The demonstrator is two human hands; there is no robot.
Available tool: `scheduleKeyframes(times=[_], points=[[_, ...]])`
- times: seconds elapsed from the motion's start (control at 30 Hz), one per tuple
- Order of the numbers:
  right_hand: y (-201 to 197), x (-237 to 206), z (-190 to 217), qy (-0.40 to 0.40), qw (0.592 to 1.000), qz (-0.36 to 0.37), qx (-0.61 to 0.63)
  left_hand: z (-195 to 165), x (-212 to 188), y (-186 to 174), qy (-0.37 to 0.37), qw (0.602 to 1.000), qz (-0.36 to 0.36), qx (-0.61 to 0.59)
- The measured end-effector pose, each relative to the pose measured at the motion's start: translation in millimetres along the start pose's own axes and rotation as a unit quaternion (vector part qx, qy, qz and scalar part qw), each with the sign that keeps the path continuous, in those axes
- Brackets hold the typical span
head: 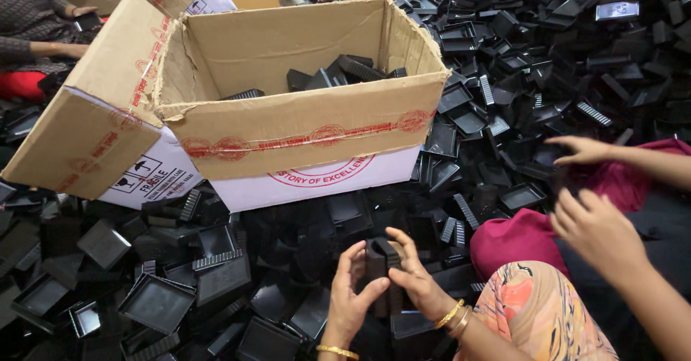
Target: The person sits on the floor and repeatedly picks up black plastic components, snaps them together, and places the assembled units into a cardboard box. The process continues with many identical parts handled one at a time.
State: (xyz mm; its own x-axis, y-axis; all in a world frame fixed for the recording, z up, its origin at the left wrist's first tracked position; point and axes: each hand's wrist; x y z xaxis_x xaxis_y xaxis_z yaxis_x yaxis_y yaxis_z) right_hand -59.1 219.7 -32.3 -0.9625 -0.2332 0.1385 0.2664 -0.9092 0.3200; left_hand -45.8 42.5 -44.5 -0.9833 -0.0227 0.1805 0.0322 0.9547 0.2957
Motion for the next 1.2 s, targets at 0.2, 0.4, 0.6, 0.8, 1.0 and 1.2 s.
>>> scheduleKeyframes(times=[0.2,0.4,0.6,0.8,1.0,1.2], points=[[-8.8,-5.6,8.7,0.081,0.995,0.053,-0.019,-7.0,-5.0,0.0,0.12,0.988,-0.012,0.1],[-0.1,-1.2,-0.7,0.094,0.994,-0.012,0.048,-19.8,-9.5,5.3,0.209,0.959,0.006,0.191],[-7.5,11.7,-1.0,0.162,0.969,-0.089,0.164,-23.5,-9.6,6.0,0.232,0.919,-0.093,0.304],[-8.5,17.9,33.0,-0.042,0.981,-0.081,-0.172,-25.3,-13.5,-0.8,0.134,0.967,-0.107,0.187],[63.8,45.5,166.6,-0.513,0.688,-0.166,-0.486,-32.3,-7.7,-12.9,0.181,0.955,-0.222,0.076],[94.2,84.5,201.0,-0.582,0.608,-0.218,-0.494,-20.7,-8.9,-24.7,0.124,0.917,-0.347,0.155]])
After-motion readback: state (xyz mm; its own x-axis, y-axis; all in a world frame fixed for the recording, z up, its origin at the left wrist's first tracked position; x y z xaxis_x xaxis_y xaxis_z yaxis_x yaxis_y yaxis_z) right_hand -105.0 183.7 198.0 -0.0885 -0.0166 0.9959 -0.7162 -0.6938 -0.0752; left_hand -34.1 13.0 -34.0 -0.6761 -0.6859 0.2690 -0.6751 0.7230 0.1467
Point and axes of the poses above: each hand's wrist, its own x-axis towards the middle knuckle, its own y-axis out of the palm, z = x × y, and after that the axes turned 9 degrees about -z, right-handed
